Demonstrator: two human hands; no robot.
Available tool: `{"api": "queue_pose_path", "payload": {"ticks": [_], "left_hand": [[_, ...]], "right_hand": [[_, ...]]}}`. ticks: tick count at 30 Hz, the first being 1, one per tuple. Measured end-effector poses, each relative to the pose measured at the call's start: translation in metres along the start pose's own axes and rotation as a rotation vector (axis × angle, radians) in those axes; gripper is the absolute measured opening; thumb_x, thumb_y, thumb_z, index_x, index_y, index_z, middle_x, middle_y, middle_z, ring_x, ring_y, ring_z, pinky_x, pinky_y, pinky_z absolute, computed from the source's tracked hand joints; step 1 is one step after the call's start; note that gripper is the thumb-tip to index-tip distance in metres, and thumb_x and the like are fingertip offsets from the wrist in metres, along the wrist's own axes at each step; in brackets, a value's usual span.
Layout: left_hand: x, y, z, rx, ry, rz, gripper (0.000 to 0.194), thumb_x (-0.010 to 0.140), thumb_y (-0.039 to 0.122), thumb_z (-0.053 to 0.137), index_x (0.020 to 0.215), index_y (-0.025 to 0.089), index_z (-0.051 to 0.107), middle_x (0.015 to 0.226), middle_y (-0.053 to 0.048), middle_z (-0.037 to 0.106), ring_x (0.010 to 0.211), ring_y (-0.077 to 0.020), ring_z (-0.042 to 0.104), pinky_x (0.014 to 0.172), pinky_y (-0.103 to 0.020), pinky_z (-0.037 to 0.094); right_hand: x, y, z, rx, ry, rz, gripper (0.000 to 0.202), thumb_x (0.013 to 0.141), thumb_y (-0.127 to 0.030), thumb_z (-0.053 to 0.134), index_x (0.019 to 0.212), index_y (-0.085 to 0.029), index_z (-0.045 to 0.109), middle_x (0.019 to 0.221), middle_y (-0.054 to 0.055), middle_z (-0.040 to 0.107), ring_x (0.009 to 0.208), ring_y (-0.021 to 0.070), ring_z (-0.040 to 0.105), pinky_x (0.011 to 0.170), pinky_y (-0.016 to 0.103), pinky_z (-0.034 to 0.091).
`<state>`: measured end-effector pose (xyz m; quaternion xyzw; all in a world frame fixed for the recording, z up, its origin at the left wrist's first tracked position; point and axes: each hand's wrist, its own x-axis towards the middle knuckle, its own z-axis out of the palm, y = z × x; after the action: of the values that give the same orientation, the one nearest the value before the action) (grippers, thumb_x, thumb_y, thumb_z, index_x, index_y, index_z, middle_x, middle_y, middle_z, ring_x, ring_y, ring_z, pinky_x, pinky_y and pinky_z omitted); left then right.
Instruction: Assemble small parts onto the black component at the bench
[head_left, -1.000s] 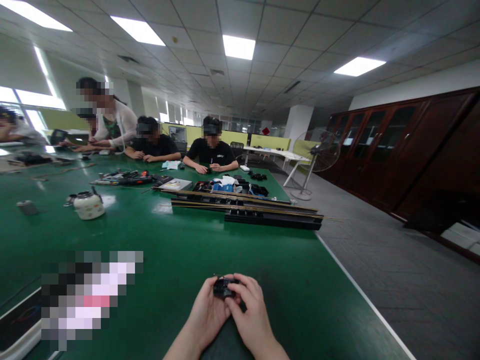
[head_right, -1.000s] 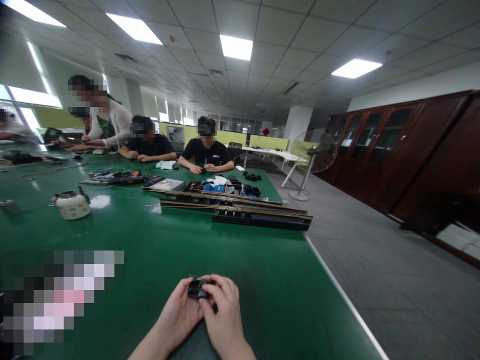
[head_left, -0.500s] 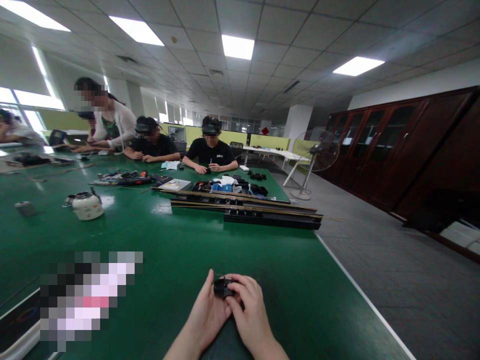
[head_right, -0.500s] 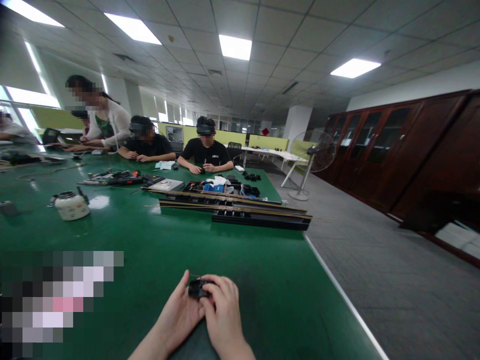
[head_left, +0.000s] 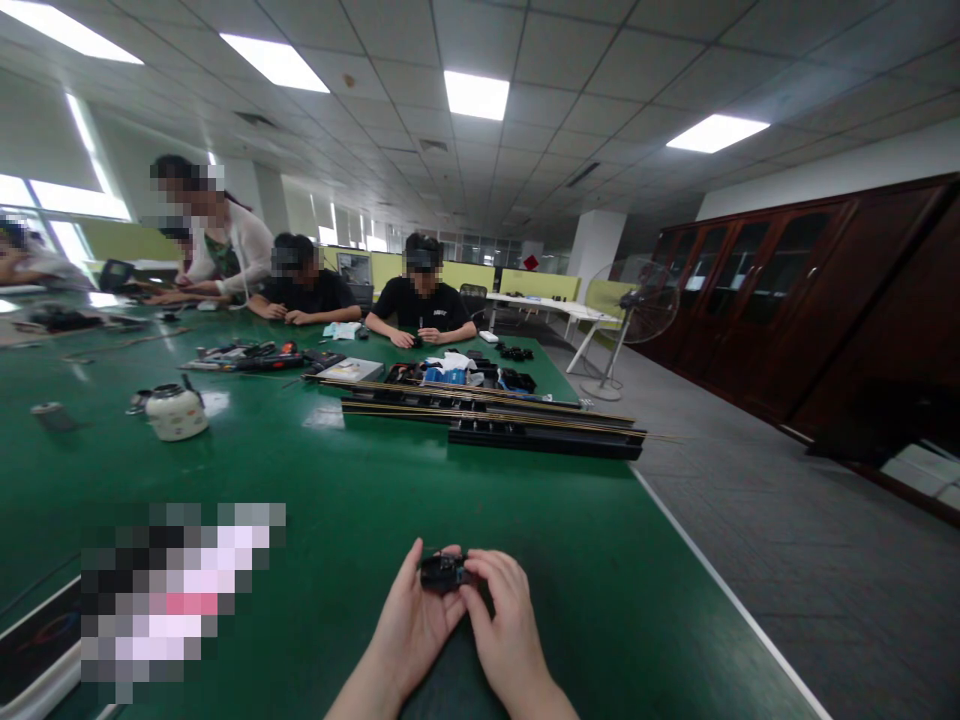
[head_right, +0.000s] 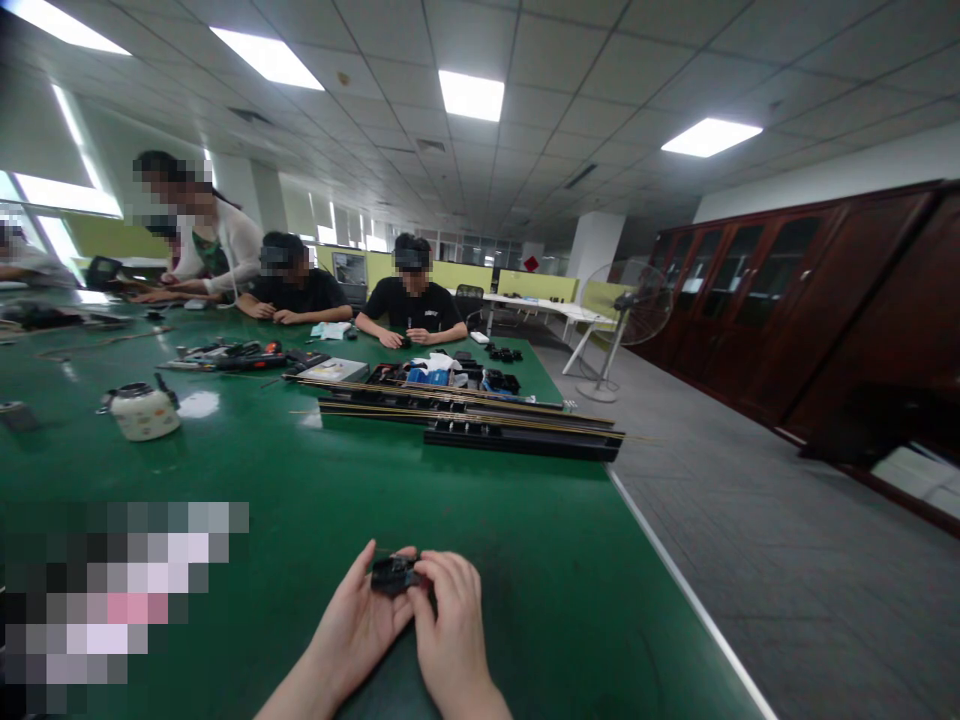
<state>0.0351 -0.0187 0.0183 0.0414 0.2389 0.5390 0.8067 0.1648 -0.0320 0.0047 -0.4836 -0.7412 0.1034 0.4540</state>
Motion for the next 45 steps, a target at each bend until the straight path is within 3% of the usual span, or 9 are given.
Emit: {"api": "queue_pose_path", "payload": {"ticks": [6, 14, 29, 38, 45], "left_hand": [[0.003, 0.000, -0.006, 0.034, 0.017, -0.005, 0.032, 0.084, 0.038, 0.047, 0.082, 0.009, 0.062, 0.080, -0.014, 0.070, 0.073, -0.0215, 0.067, 0.073, -0.036, 0.051], [0.002, 0.001, -0.004, 0.083, 0.048, -0.023, 0.032, 0.081, 0.041, 0.050, 0.088, 0.012, 0.060, 0.085, -0.016, 0.070, 0.071, -0.0230, 0.068, 0.064, -0.032, 0.052], [0.002, 0.005, -0.005, 0.076, 0.043, 0.010, 0.035, 0.083, 0.038, 0.047, 0.085, 0.007, 0.062, 0.090, -0.021, 0.068, 0.078, -0.0247, 0.067, 0.071, -0.034, 0.053], [-0.001, 0.007, -0.001, 0.085, 0.076, 0.022, 0.036, 0.084, 0.038, 0.046, 0.084, 0.006, 0.062, 0.089, -0.021, 0.069, 0.075, -0.0234, 0.068, 0.069, -0.033, 0.053], [0.000, 0.006, -0.001, 0.082, 0.072, 0.023, 0.034, 0.084, 0.037, 0.046, 0.084, 0.007, 0.062, 0.089, -0.020, 0.069, 0.077, -0.0243, 0.068, 0.070, -0.034, 0.053]], "right_hand": [[-0.003, 0.011, 0.003, -0.040, 0.072, 0.021, 0.023, 0.084, -0.018, 0.047, 0.105, -0.024, 0.054, 0.102, 0.004, 0.061, 0.100, 0.0191, 0.053, 0.088, 0.037, 0.043], [-0.002, 0.018, 0.001, -0.075, 0.172, 0.057, 0.024, 0.086, -0.023, 0.044, 0.107, -0.023, 0.055, 0.103, 0.006, 0.062, 0.099, 0.0208, 0.054, 0.086, 0.039, 0.043], [0.002, 0.024, -0.001, -0.097, 0.318, 0.191, 0.027, 0.087, -0.031, 0.040, 0.105, -0.019, 0.055, 0.101, 0.010, 0.062, 0.097, 0.0226, 0.055, 0.085, 0.040, 0.041], [0.002, 0.027, -0.001, -0.105, 0.352, 0.187, 0.027, 0.087, -0.030, 0.040, 0.107, -0.018, 0.053, 0.103, 0.010, 0.061, 0.098, 0.0220, 0.054, 0.086, 0.040, 0.041], [0.002, 0.025, -0.002, -0.123, 0.295, 0.109, 0.024, 0.087, -0.027, 0.040, 0.104, -0.020, 0.056, 0.102, 0.008, 0.062, 0.098, 0.0208, 0.055, 0.085, 0.038, 0.042]]}}
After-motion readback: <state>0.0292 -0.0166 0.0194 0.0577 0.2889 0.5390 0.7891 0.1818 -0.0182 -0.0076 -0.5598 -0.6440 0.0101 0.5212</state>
